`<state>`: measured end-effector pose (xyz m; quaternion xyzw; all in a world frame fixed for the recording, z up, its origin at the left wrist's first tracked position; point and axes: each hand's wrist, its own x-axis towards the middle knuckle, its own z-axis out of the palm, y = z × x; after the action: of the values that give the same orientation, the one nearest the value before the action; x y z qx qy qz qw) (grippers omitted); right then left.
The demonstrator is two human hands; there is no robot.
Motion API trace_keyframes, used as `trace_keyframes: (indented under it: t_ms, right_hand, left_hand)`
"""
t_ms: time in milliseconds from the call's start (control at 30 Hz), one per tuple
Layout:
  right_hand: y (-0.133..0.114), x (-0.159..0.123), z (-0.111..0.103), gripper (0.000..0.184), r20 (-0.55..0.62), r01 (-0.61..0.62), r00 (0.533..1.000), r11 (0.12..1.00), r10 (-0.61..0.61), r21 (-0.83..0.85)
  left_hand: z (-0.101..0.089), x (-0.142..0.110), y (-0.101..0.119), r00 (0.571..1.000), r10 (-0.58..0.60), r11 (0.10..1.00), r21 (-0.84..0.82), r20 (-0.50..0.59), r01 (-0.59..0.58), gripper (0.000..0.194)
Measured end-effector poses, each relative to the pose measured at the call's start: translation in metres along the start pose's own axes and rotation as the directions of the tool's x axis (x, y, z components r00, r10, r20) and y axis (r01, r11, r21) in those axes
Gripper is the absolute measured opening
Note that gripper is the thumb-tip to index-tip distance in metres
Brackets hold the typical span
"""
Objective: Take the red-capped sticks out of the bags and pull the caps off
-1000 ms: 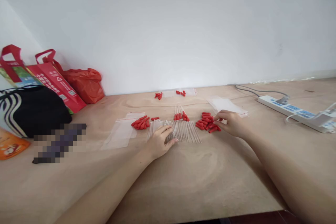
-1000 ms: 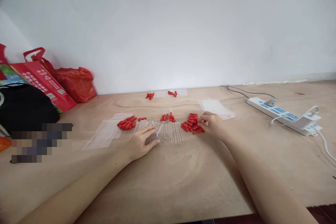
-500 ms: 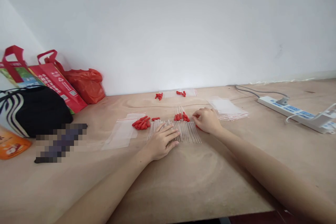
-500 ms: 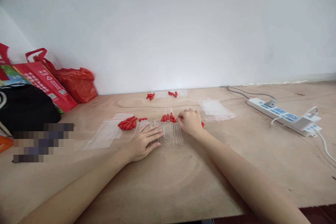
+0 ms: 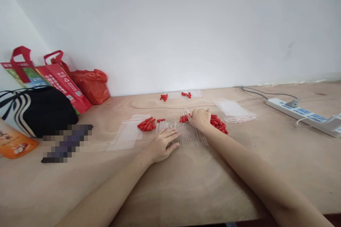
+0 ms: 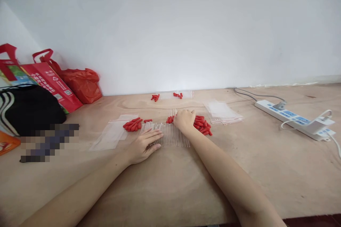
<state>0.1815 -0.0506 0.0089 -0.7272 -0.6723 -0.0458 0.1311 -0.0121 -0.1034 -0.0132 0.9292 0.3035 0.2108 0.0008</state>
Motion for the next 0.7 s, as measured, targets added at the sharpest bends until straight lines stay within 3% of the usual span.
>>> trace_keyframes:
  t_ms: [100, 200, 333, 467, 567, 700]
  right_hand:
    - [0.003, -0.005, -0.005, 0.033, -0.036, 0.001, 0.999, 1.000, -0.001, 0.007]
    - [0.014, -0.019, -0.008, 0.030, -0.153, 0.094, 0.985, 0.989, -0.076, 0.112]
    - [0.038, -0.050, -0.006, 0.024, -0.349, 0.317, 0.912, 0.910, -0.215, 0.267]
    - [0.053, -0.077, 0.000, 0.018, -0.431, 0.498, 0.830, 0.818, -0.354, 0.289]
    - [0.050, -0.086, 0.001, 0.014, -0.412, 0.588, 0.789, 0.755, -0.456, 0.289]
    - [0.039, -0.088, 0.001, 0.013, -0.409, 0.641, 0.755, 0.709, -0.512, 0.295]
  left_hand:
    - [0.001, -0.001, 0.000, 1.000, -0.007, 1.000, -0.008, 0.008, 0.008, 0.033]
    - [0.001, -0.002, 0.001, 1.000, -0.019, 0.999, -0.044, -0.024, 0.018, 0.039]
    - [-0.001, -0.002, 0.005, 0.989, -0.100, 0.993, -0.069, -0.106, 0.093, 0.055]
    - [-0.003, 0.000, 0.009, 0.943, -0.138, 0.986, 0.044, -0.302, 0.158, 0.071]
    - [-0.004, 0.001, 0.010, 0.940, -0.030, 0.985, 0.150, -0.341, 0.086, 0.048]
    - [-0.002, 0.002, 0.013, 0.951, 0.101, 0.968, 0.248, -0.292, -0.026, 0.017]
